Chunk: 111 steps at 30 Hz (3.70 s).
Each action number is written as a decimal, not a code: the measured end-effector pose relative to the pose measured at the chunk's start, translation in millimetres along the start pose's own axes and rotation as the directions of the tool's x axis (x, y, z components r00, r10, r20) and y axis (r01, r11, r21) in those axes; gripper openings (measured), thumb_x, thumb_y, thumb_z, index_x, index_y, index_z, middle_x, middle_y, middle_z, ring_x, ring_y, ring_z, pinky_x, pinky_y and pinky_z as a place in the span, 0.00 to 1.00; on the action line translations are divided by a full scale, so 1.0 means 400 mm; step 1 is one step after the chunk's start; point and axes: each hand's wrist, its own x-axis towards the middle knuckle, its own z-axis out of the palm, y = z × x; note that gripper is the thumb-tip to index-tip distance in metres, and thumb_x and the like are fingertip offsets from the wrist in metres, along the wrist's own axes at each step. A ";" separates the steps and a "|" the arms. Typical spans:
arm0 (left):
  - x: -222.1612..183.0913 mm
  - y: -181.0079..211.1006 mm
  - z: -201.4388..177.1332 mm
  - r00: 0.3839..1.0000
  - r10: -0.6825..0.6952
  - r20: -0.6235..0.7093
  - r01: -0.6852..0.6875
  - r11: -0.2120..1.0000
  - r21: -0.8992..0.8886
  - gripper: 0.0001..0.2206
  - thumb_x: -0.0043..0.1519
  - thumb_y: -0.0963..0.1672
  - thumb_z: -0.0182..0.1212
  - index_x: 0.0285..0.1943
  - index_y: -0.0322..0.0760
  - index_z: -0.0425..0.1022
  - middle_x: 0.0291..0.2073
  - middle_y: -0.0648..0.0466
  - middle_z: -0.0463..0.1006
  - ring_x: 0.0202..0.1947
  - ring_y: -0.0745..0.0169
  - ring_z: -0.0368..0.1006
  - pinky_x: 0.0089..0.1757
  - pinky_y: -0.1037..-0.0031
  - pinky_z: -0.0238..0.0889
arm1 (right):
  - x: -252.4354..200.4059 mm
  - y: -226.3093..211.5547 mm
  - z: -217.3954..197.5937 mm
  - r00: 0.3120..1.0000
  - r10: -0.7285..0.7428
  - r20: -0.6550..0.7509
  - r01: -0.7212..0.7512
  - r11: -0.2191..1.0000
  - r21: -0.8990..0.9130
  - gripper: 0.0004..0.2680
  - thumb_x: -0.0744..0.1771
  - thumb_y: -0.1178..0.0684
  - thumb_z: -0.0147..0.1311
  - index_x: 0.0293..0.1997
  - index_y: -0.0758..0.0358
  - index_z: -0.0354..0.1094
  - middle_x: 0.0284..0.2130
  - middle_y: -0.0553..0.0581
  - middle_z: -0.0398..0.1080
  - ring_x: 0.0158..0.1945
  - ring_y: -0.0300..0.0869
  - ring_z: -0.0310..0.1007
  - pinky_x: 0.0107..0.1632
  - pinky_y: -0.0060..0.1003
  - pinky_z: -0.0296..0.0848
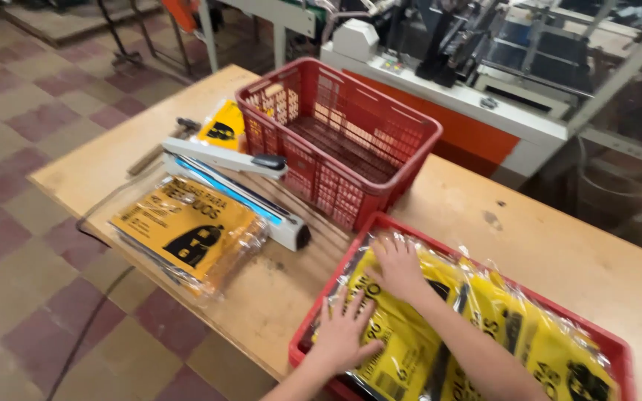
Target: The person places yellow trash bags into a handheld heat sealer, presses the handle to seal each bag, and then places the sealed bags into a red basket. The person repeats this process for multiple bags and then moves the basket to another area.
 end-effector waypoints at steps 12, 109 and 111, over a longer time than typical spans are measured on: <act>0.006 0.006 0.058 0.981 -0.129 0.144 0.119 0.990 0.072 0.46 0.52 0.56 0.45 0.80 0.52 0.25 0.79 0.55 0.21 0.76 0.43 0.13 0.66 0.36 0.14 | 0.011 -0.046 -0.014 0.871 0.068 0.486 -0.191 0.959 0.208 0.26 0.65 0.24 0.32 0.68 0.40 0.54 0.68 0.44 0.55 0.74 0.42 0.46 0.74 0.57 0.40; 0.055 0.167 0.466 0.494 0.870 0.000 -0.651 0.370 0.663 0.36 0.54 0.44 0.57 0.76 0.49 0.53 0.73 0.53 0.55 0.75 0.45 0.43 0.63 0.37 0.39 | -0.364 0.351 -0.094 0.841 0.354 0.410 -0.537 0.642 0.547 0.26 0.68 0.36 0.45 0.71 0.62 0.51 0.62 0.62 0.63 0.62 0.52 0.66 0.58 0.48 0.72; 0.066 0.169 0.466 0.502 0.865 0.014 -0.666 0.376 0.644 0.40 0.51 0.41 0.56 0.77 0.51 0.48 0.74 0.54 0.51 0.75 0.46 0.39 0.65 0.39 0.34 | -0.359 0.356 -0.111 0.823 0.307 0.478 -0.564 0.544 0.621 0.25 0.68 0.39 0.45 0.73 0.55 0.48 0.63 0.59 0.63 0.59 0.50 0.69 0.54 0.46 0.77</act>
